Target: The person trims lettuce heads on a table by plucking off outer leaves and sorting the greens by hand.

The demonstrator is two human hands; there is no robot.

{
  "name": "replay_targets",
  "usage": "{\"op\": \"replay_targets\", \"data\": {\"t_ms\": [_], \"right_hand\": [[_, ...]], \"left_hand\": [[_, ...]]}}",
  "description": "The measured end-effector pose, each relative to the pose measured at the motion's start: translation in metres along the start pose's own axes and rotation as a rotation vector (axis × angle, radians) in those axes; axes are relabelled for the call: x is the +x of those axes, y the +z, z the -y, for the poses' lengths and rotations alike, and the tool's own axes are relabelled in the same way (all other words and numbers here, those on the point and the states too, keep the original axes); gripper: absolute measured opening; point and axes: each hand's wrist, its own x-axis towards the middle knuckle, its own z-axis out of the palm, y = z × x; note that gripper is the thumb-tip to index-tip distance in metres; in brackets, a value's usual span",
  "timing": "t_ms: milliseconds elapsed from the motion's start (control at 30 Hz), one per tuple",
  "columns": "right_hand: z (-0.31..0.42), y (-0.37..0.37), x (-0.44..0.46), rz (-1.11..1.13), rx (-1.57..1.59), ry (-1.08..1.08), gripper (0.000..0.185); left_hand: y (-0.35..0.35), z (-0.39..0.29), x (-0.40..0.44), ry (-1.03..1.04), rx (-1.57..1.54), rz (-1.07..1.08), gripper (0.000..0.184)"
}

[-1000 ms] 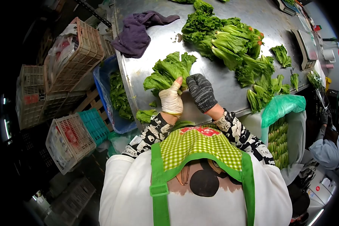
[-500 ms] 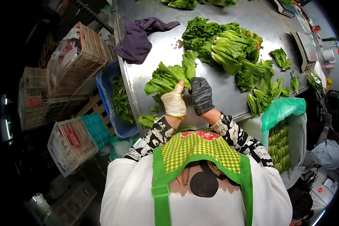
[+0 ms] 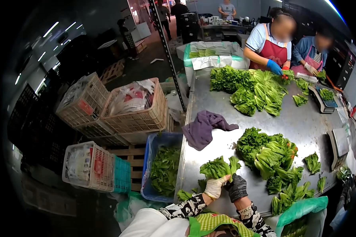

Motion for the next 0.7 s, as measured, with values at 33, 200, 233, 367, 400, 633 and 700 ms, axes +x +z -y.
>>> {"op": "replay_targets", "data": {"t_ms": [33,200,233,367,400,633,700], "right_hand": [[-0.019,0.019,-0.002,-0.014,0.111,0.085,0.017],[-0.018,-0.001,-0.002,0.145,0.726,0.402,0.02],[0.017,-0.029,-0.001,0.172,0.866,0.537,0.022],[0.046,-0.032,-0.012,-0.198,0.51,0.057,0.019],[0.05,-0.038,-0.013,-0.17,0.412,0.002,0.02],[0.041,-0.046,-0.011,-0.13,0.196,-0.137,0.014],[0.037,-0.043,-0.014,-0.111,0.267,-0.063,0.012]], "left_hand": [[0.003,0.0,-0.005,0.044,0.056,-0.007,0.02],[0.01,-0.014,-0.015,0.107,0.257,-0.064,0.023],[0.01,-0.014,-0.012,0.127,0.213,-0.063,0.02],[0.003,-0.004,0.002,-0.033,0.037,-0.096,0.011],[0.011,-0.004,-0.004,-0.028,-0.01,-0.097,0.011],[0.003,0.005,-0.007,-0.015,0.029,-0.019,0.017],[0.0,0.008,-0.007,0.027,0.081,-0.012,0.018]]}}
